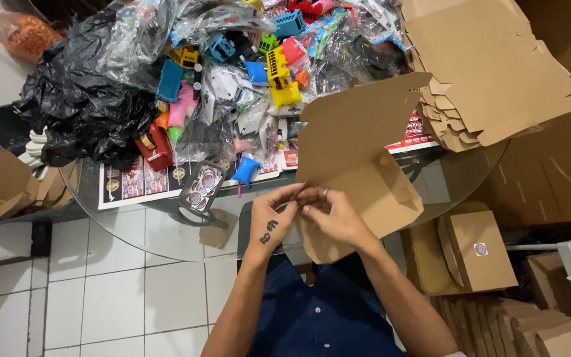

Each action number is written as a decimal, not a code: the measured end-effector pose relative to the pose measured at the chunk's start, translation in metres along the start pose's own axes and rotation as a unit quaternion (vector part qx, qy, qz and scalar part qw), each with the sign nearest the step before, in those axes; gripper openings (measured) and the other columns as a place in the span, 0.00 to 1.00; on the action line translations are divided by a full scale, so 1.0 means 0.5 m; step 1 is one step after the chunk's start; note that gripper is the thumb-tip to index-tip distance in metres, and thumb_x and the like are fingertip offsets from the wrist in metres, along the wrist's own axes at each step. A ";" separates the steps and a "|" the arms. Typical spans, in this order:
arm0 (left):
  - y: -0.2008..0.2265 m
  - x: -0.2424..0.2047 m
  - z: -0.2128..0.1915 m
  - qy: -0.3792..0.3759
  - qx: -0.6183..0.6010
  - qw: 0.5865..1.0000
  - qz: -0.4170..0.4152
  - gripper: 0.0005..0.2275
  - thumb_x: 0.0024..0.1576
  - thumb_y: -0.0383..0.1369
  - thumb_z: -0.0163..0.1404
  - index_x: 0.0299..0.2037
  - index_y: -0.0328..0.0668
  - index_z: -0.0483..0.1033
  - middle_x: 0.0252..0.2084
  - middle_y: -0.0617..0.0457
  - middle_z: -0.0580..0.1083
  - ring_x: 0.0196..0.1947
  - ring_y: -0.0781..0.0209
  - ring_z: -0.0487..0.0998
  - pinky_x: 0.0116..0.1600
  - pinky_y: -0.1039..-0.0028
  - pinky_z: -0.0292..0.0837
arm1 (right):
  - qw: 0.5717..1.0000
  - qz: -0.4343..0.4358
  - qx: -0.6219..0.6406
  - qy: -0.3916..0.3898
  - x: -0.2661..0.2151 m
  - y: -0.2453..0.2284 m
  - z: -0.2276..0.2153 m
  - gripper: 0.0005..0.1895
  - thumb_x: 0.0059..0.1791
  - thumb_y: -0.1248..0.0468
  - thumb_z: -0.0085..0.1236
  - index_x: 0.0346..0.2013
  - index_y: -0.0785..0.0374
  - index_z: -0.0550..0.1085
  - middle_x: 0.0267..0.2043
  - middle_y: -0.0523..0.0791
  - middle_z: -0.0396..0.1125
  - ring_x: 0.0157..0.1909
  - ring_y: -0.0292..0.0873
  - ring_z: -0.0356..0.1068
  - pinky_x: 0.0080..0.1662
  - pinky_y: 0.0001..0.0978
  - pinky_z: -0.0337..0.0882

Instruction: A person is manually folding and assembling a small cardboard box on a table filled with toys.

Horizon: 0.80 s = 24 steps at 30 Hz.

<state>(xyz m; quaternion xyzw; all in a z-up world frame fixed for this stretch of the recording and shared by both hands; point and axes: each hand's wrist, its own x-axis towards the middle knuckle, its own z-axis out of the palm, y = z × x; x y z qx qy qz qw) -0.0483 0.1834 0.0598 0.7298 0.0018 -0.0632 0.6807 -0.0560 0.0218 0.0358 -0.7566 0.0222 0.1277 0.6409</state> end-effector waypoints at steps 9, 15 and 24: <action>0.001 -0.031 0.026 0.064 0.047 0.995 0.066 0.13 0.53 0.18 0.50 0.44 0.35 0.85 0.38 0.37 0.82 0.45 0.42 0.83 0.46 0.62 0.82 | 0.990 0.039 -0.064 0.123 0.052 -0.008 -0.005 0.16 0.44 0.57 0.69 0.19 0.64 0.77 0.16 0.47 0.72 0.18 0.37 0.72 0.20 0.28 0.71; 0.009 -0.026 0.024 0.075 0.075 0.983 0.153 0.13 0.57 0.15 0.49 0.45 0.35 0.84 0.37 0.37 0.82 0.39 0.39 0.84 0.41 0.59 0.84 | 0.992 0.018 -0.032 0.119 0.055 -0.026 -0.006 0.12 0.47 0.63 0.60 0.20 0.68 0.78 0.18 0.52 0.73 0.20 0.43 0.74 0.24 0.33 0.76; -0.037 -0.021 0.010 0.054 0.118 0.991 0.030 0.04 0.59 0.29 0.55 0.38 0.39 0.82 0.29 0.45 0.81 0.31 0.52 0.84 0.33 0.67 0.82 | 0.983 -0.056 -0.123 0.128 0.020 -0.054 -0.033 0.17 0.50 0.58 0.61 0.24 0.69 0.79 0.20 0.54 0.72 0.24 0.50 0.75 0.26 0.40 0.72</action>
